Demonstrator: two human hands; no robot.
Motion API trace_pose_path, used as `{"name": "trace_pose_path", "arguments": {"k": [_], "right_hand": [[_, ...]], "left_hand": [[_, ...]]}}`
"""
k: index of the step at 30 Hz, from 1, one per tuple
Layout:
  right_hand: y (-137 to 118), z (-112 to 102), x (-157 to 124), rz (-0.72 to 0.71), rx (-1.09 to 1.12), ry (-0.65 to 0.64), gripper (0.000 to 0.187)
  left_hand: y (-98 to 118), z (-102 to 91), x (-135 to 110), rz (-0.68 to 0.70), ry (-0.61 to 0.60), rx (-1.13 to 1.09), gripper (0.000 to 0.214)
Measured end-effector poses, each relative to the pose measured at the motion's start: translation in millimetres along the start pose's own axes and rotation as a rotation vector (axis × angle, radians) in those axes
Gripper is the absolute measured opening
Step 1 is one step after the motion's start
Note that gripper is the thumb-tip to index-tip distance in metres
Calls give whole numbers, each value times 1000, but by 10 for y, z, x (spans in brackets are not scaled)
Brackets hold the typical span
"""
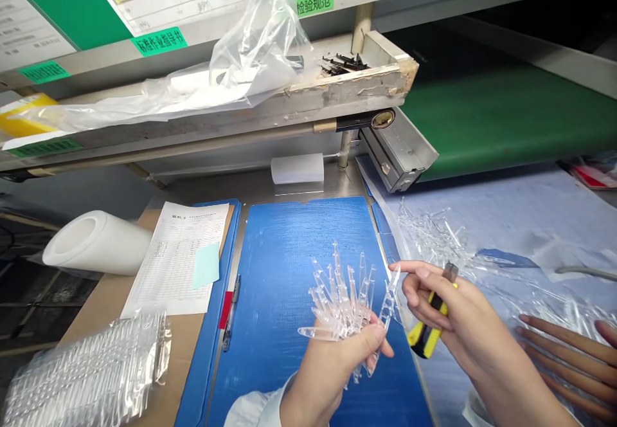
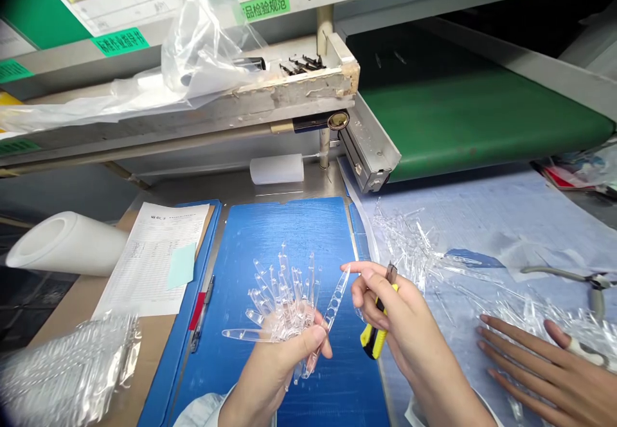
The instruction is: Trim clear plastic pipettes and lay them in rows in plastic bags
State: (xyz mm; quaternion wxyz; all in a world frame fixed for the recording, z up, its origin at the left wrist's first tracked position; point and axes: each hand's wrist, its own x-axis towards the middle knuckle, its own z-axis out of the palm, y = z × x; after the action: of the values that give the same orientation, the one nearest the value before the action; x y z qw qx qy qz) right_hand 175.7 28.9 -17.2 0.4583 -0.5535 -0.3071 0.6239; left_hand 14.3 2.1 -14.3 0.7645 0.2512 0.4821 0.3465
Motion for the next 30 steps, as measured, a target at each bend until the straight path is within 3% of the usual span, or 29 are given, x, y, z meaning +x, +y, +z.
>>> {"name": "trace_pose_path", "arguments": {"k": [7,17,22,24,26,28,29,30], "right_hand": [[-15,19,33,9,7,-19,30],[-21,69,31,61,-26,-160,33],[10,31,31,14,-138,-126,33],[-1,-34,-20,-66,-221,-40,31],[-33,-85,-123,-230,-404,201,26],[-69,-88,-256,-489,-674,460,16],[-81,-65,-318,-653,-811,513,9],[-85,-28,-368,-833,-929,479,3]], "left_hand": [[16,10,-12,-32,-8,18,31],[-21,55,-47,-18,-85,-51,31],[-10,38,-26,-19,-90,-27,32],[-1,-12,-2,25,-1,0,31],[14,-74,27,93,191,62,26],[30,-110,53,163,340,89,23],[38,-108,62,182,350,75,24],[46,-92,69,190,315,45,25]]}}
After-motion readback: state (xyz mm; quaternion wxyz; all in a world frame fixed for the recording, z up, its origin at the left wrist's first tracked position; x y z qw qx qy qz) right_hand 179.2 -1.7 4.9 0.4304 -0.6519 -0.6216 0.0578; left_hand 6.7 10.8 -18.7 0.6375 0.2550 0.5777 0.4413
